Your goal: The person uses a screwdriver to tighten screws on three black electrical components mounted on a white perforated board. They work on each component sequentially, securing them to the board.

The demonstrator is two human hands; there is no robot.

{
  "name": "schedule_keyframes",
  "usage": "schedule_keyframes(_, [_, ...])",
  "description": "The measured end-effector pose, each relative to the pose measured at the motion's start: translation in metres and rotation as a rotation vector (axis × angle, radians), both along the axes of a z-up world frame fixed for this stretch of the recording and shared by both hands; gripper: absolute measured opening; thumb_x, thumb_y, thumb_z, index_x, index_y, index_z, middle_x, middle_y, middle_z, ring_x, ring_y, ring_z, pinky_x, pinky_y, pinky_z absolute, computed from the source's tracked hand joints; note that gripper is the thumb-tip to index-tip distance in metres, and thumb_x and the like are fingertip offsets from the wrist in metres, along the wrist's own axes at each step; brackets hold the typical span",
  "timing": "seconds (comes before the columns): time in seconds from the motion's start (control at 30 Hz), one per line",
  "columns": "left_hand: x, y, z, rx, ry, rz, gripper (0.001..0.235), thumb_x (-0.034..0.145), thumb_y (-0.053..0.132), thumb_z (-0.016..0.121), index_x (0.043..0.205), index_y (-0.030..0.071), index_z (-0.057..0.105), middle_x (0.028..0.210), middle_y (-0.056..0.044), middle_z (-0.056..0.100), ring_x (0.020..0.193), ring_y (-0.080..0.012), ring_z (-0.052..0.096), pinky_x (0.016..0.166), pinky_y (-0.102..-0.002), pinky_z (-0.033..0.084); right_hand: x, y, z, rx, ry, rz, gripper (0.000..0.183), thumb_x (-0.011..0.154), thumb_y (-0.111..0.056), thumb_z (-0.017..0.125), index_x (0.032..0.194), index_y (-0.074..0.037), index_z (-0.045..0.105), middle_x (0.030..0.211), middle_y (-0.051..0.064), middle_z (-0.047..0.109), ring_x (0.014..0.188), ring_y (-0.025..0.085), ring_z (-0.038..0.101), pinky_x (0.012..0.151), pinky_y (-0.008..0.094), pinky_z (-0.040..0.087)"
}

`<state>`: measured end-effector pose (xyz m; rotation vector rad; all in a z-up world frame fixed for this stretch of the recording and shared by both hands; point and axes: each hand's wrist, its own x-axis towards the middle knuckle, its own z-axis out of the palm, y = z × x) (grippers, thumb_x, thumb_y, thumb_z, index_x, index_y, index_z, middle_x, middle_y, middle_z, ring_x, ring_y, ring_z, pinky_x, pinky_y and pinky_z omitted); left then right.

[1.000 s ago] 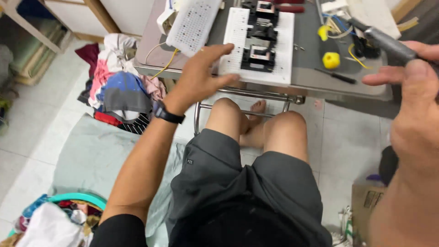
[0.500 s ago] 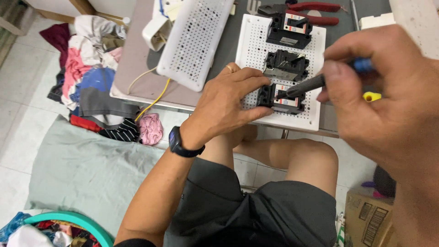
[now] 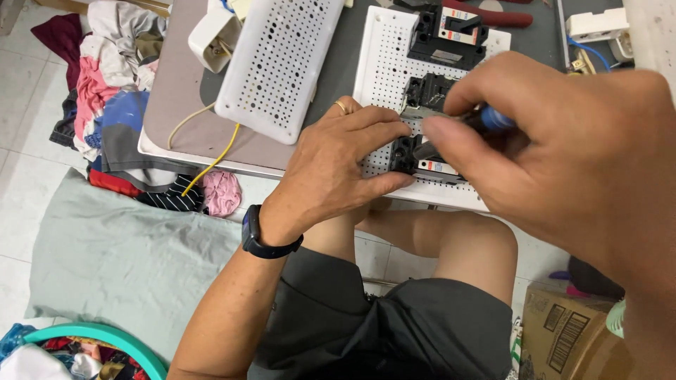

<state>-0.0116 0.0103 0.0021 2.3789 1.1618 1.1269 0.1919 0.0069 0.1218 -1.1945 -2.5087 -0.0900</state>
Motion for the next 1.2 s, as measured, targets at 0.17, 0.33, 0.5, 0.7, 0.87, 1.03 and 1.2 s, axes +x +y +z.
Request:
schedule_keyframes(0.17, [0.001,0.000,0.001,0.006,-0.001,-0.001,0.043,0.082,0.034,0.081,0.115,0.011,0.065,0.114,-0.003,0.063,0.087,-0.0276,0.049,0.077,-0.037,0.047,-0.008,0.008,0.003,0.023,-0.030,0.057,0.013,0.107,-0.015,0.078,0.096,-0.015,0.071,0.063,-0.003,0.056,0.054,0.020,0.051,0.054,0.035,0.038])
schedule_keyframes(0.33, [0.001,0.000,0.000,0.007,-0.019,-0.014,0.042,0.083,0.035,0.080,0.113,0.009,0.065,0.115,-0.003,0.063,0.086,-0.0271,0.047,0.076,-0.035,0.045,-0.015,0.005,0.010,-0.049,-0.120,0.123,0.018,0.095,-0.006,0.060,0.112,-0.011,0.063,0.051,0.002,0.050,0.046,0.024,0.050,0.047,0.041,0.039])
schedule_keyframes(0.5, [0.003,-0.001,-0.001,0.003,-0.027,-0.012,0.040,0.084,0.037,0.078,0.112,0.012,0.066,0.107,-0.002,0.062,0.082,-0.0256,0.044,0.075,-0.035,0.043,-0.010,0.010,-0.005,0.115,-0.098,0.090,0.011,0.109,-0.019,0.073,0.103,-0.012,0.067,0.056,0.002,0.052,0.048,0.028,0.050,0.047,0.042,0.039])
schedule_keyframes(0.7, [0.003,-0.001,0.000,-0.023,-0.046,-0.018,0.041,0.082,0.035,0.080,0.113,0.012,0.068,0.117,-0.003,0.064,0.086,-0.0255,0.046,0.076,-0.036,0.046,-0.019,0.010,0.007,-0.003,-0.004,0.224,0.018,0.095,-0.003,0.059,0.113,-0.005,0.065,0.057,0.008,0.053,0.048,0.031,0.050,0.049,0.045,0.038])
schedule_keyframes(0.87, [0.003,-0.001,0.004,-0.025,-0.031,-0.017,0.038,0.080,0.033,0.079,0.109,0.012,0.069,0.114,-0.002,0.064,0.084,-0.0245,0.046,0.073,-0.035,0.043,-0.020,0.006,0.005,-0.058,0.038,0.205,0.016,0.093,-0.001,0.060,0.108,-0.004,0.065,0.056,0.006,0.054,0.042,0.026,0.048,0.045,0.041,0.038])
schedule_keyframes(1.03, [0.006,-0.003,0.006,-0.028,-0.088,-0.017,0.035,0.086,0.038,0.074,0.110,0.013,0.070,0.115,0.001,0.065,0.080,-0.0216,0.041,0.072,-0.031,0.041,-0.025,0.005,0.003,0.064,-0.067,0.189,0.020,0.092,0.000,0.054,0.110,-0.005,0.059,0.055,0.005,0.052,0.048,0.030,0.053,0.045,0.042,0.038])
schedule_keyframes(1.2, [0.003,-0.001,0.003,-0.033,-0.075,-0.033,0.039,0.083,0.035,0.079,0.114,0.013,0.069,0.116,-0.001,0.065,0.086,-0.0227,0.048,0.077,-0.033,0.044,-0.018,0.012,0.001,0.052,-0.015,0.163,0.007,0.100,-0.009,0.066,0.105,-0.005,0.064,0.058,0.006,0.051,0.050,0.029,0.051,0.050,0.043,0.040])
